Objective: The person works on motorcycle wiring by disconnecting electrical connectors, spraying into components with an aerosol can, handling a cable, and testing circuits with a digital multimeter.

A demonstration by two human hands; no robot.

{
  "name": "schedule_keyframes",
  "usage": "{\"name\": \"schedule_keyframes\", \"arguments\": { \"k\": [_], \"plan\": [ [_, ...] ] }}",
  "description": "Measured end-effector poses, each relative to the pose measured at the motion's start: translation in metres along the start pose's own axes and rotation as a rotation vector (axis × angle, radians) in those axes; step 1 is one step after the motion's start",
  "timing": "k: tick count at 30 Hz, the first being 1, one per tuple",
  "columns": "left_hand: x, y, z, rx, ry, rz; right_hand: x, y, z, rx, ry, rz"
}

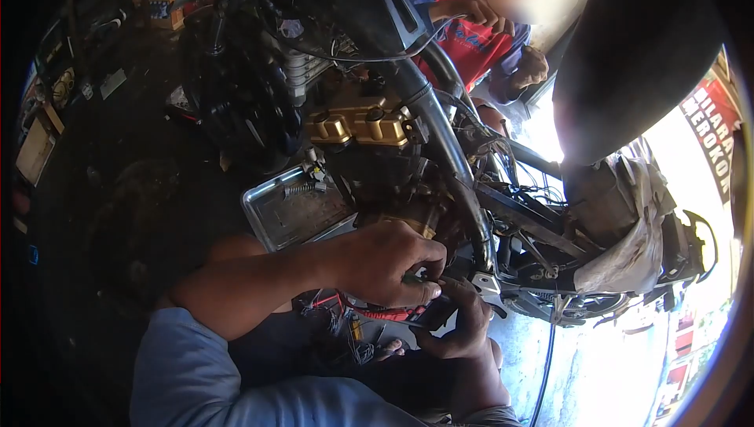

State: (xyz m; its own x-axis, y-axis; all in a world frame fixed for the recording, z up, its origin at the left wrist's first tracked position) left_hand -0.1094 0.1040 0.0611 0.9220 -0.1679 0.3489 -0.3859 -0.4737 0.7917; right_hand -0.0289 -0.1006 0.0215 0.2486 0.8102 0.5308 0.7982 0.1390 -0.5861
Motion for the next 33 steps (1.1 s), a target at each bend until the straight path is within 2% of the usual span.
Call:
{"name": "schedule_keyframes", "arguments": {
  "k": [4, 6, 13, 15, 21, 33],
  "plan": [
    [-0.002, 0.001, -0.001, 0.001, -0.015, -0.027, -0.004, 0.001, 0.001, 0.044, 0.045, 0.101],
    [-0.002, 0.001, -0.001, 0.0, -0.016, -0.023, -0.001, 0.001, 0.0, -0.031, -0.026, -0.007],
    [-0.001, 0.0, 0.0, 0.005, -0.022, -0.01, 0.004, -0.003, -0.001, 0.001, -0.006, -0.011],
    [-0.001, -0.001, 0.001, 0.011, -0.028, -0.008, 0.007, -0.006, -0.002, -0.06, 0.011, -0.084],
    [-0.001, 0.001, 0.0, 0.01, -0.026, -0.015, 0.005, -0.007, -0.002, -0.061, 0.027, -0.035],
    [-0.001, 0.002, -0.001, 0.02, -0.033, -0.018, 0.009, -0.008, 0.0, -0.066, 0.048, -0.09]
  ]
}}
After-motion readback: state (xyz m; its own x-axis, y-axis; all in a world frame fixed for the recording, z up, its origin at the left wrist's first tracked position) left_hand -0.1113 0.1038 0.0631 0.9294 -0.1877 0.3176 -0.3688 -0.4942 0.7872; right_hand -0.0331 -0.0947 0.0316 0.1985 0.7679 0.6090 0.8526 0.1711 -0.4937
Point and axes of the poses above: each hand's wrist, its own x-axis towards the middle knuckle, its own z-axis out of the palm, y = z × x, the point moved 3 cm from there along x, towards the middle knuckle, and after that the axes turned 2 degrees about y, right-handed, at the moved point
